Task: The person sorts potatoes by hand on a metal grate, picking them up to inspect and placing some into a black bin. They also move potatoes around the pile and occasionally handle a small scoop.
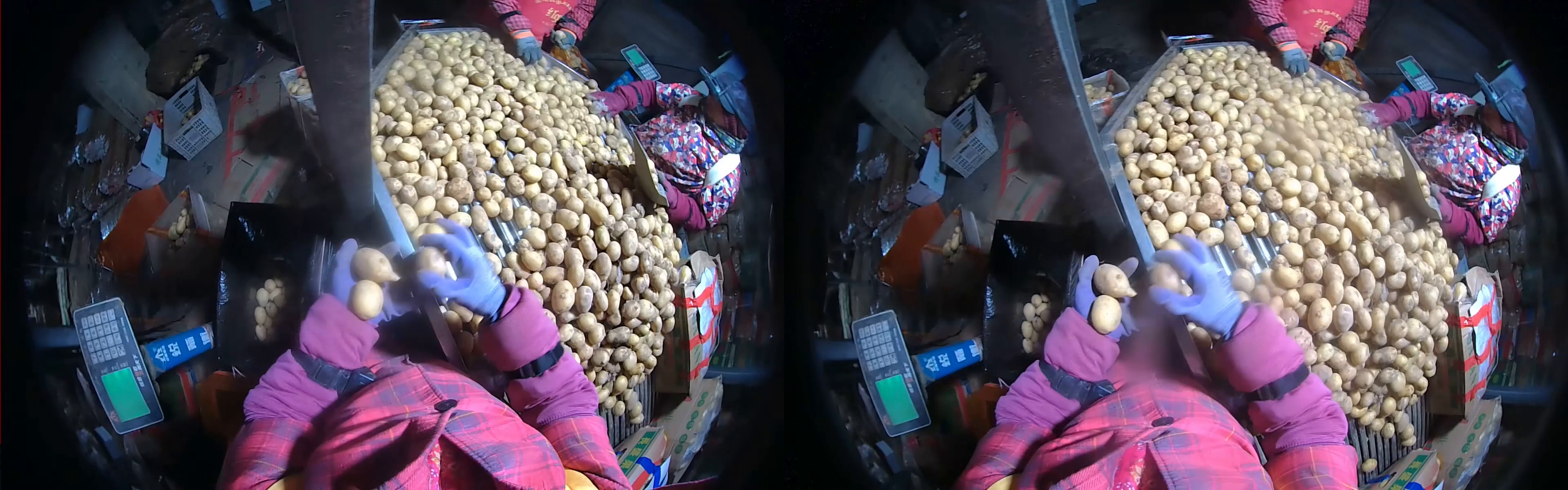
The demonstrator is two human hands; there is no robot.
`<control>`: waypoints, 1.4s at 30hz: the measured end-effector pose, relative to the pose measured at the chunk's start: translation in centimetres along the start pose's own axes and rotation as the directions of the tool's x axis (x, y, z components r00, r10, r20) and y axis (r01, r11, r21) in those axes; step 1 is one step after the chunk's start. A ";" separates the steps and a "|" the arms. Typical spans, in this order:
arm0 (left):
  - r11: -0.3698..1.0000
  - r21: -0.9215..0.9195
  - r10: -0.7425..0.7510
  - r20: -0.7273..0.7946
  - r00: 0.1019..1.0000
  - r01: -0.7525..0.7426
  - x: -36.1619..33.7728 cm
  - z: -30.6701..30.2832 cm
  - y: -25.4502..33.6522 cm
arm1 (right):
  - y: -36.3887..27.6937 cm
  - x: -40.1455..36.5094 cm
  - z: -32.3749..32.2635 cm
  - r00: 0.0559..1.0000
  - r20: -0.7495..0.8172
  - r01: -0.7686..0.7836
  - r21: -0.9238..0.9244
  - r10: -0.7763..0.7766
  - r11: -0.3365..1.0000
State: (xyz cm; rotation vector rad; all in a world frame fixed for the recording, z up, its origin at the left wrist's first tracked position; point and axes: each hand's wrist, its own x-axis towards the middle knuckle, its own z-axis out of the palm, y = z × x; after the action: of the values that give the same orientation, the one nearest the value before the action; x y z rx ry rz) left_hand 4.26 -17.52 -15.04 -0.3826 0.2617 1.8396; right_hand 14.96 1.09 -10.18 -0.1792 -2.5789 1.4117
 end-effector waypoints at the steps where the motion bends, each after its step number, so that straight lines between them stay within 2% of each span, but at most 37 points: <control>1: 0.999 -0.030 0.042 -0.037 0.998 -0.043 0.2 0.4 -0.2 | -0.2 0.1 1.9 0.991 -0.046 0.129 -0.002 -0.129 0.992; 3: 0.992 0.006 0.126 -0.078 0.989 -0.126 -0.7 1.1 0.2 | -1.3 0.5 3.7 0.960 0.089 0.273 -0.126 -0.264 0.954; 5: 0.981 0.082 0.185 -0.091 0.978 -0.178 -2.0 0.7 0.7 | -1.5 0.4 5.2 0.940 0.078 0.341 -0.205 -0.332 0.917; 6: 0.975 0.005 0.219 -0.195 0.956 -0.222 -2.6 0.7 0.4 | -1.7 -0.1 5.7 0.939 0.042 0.343 -0.188 -0.341 0.920; 7: 0.961 -0.045 0.248 -0.307 0.919 -0.274 -2.7 -0.4 1.2 | -1.9 -0.4 5.4 0.955 0.071 0.295 -0.136 -0.287 0.946; 8: 0.981 0.016 0.194 -0.089 0.977 -0.194 -4.2 -1.4 2.0 | -2.1 -0.9 4.7 0.968 0.102 0.240 -0.088 -0.231 0.967; 9: 0.988 0.089 0.116 0.129 0.985 -0.128 -6.1 -1.1 2.7 | -2.1 -1.4 4.0 0.975 0.134 0.182 -0.040 -0.175 0.982; 11: 0.970 0.016 0.237 0.164 0.958 -0.242 -8.5 -2.4 4.8 | 0.6 -3.2 1.4 0.971 0.202 0.154 -0.130 -0.126 0.979; 13: 0.913 0.172 0.357 0.102 0.929 -0.369 -11.9 -4.8 7.9 | 1.9 -6.6 -1.2 0.987 0.160 0.025 -0.327 0.029 0.945; 14: 0.830 0.324 0.499 -0.071 0.864 -0.453 -13.6 -7.6 9.5 | 2.2 -8.3 -2.7 0.991 0.127 0.012 -0.419 0.045 0.908; 15: 0.768 0.444 0.587 -0.200 0.785 -0.461 -15.0 -10.5 11.2 | 2.4 -10.0 -4.1 0.994 0.092 -0.004 -0.507 0.059 0.862; 16: 0.714 0.561 0.656 -0.324 0.682 -0.420 -16.4 -13.2 12.9 | 1.9 -11.7 -5.3 0.984 0.134 -0.011 -0.624 0.120 0.781; 17: 0.699 0.624 0.677 -0.423 0.602 -0.348 -17.8 -15.8 14.8 | 1.8 -12.9 -5.7 0.979 0.156 -0.004 -0.634 0.133 0.773; 19: 0.670 0.718 0.722 -0.569 0.395 -0.190 -19.6 -19.4 17.9 | 2.0 -15.2 -4.8 0.966 0.218 0.078 -0.761 0.141 0.644; 20: 0.658 0.746 0.740 -0.616 0.271 -0.102 -19.8 -20.0 18.3 | 2.8 -15.4 -4.1 0.972 0.216 0.102 -0.738 0.091 0.667; 21: 0.675 0.732 0.694 -0.584 0.421 -0.098 -18.6 -19.1 18.2 | 2.7 -14.6 -3.6 0.971 0.216 0.115 -0.799 0.103 0.591; 22: 0.618 0.781 0.608 -0.400 0.686 -0.091 -17.3 -20.7 19.3 | 3.0 -13.8 -3.6 0.972 0.217 0.130 -0.809 0.085 0.573; 23: 0.635 0.754 0.467 -0.197 0.862 -0.171 -15.0 -20.9 19.4 | 3.5 -12.9 -3.8 0.974 0.217 0.145 -0.819 0.066 0.554; 24: 0.681 0.699 0.283 0.025 0.959 -0.219 -12.7 -21.1 19.4 | 4.7 -11.9 -4.0 0.973 0.231 0.173 -0.809 0.032 0.561; 25: 0.699 0.671 0.257 0.087 0.962 -0.247 -9.9 -19.3 17.4 | 6.2 -11.0 -4.2 0.970 0.244 0.202 -0.801 -0.002 0.563; 26: 0.718 0.640 0.231 0.148 0.962 -0.271 -7.1 -17.3 15.4 | 6.9 -9.8 -4.0 0.966 0.256 0.199 -0.815 0.030 0.545; 27: 0.625 0.738 0.334 0.043 0.942 -0.255 -5.2 -15.7 13.3 | 7.5 -8.4 -4.0 0.949 0.257 0.093 -0.783 0.184 0.615; 29: 0.412 0.901 0.442 -0.066 0.894 -0.137 -3.1 -8.8 6.9 | 8.2 -7.2 -4.2 0.998 0.049 0.006 -0.671 0.036 0.741; 30: 0.469 0.874 0.316 -0.030 0.948 -0.129 -2.0 -8.9 6.1 | 7.9 -6.7 -4.6 0.997 -0.048 0.017 -0.605 -0.059 0.796; 31: 0.524 0.845 0.182 0.011 0.983 -0.106 -1.2 -8.8 5.2 | 7.4 -6.3 -5.3 0.999 -0.049 -0.019 -0.619 -0.014 0.785; 33: 0.448 0.894 0.189 -0.076 0.979 -0.017 -0.2 -7.5 2.9 | 6.8 -5.9 -6.7 0.994 -0.065 -0.111 -0.639 0.090 0.761; 34: 0.406 0.914 0.196 -0.115 0.974 0.027 0.3 -6.3 1.7 | 9.1 -5.4 -6.6 0.991 -0.063 -0.133 -0.614 0.120 0.778; 37: 0.299 0.950 0.083 -0.116 0.990 0.087 1.7 -2.2 -0.6 | 11.2 -3.8 -5.6 0.989 0.077 -0.015 -0.799 0.127 0.602; 38: 0.334 0.938 0.053 -0.120 0.991 0.096 1.8 -0.9 -1.4 | 10.9 -3.2 -5.1 0.984 0.041 -0.064 -0.829 0.175 0.556; 40: 0.406 0.906 -0.002 -0.127 0.992 0.117 1.8 0.9 -2.7 | 11.7 -2.1 -5.5 0.970 0.087 -0.081 -0.767 0.228 0.636; 42: 0.480 0.857 -0.029 -0.200 0.979 0.189 1.8 1.5 -4.1 | 12.6 -1.3 -6.1 0.952 0.124 -0.132 -0.660 0.281 0.739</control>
State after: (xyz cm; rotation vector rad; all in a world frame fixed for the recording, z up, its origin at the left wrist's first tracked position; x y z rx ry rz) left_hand 7.54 -14.11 -14.29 0.1948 1.2179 1.3044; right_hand 17.78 12.64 -17.73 -0.4465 -3.2235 0.5293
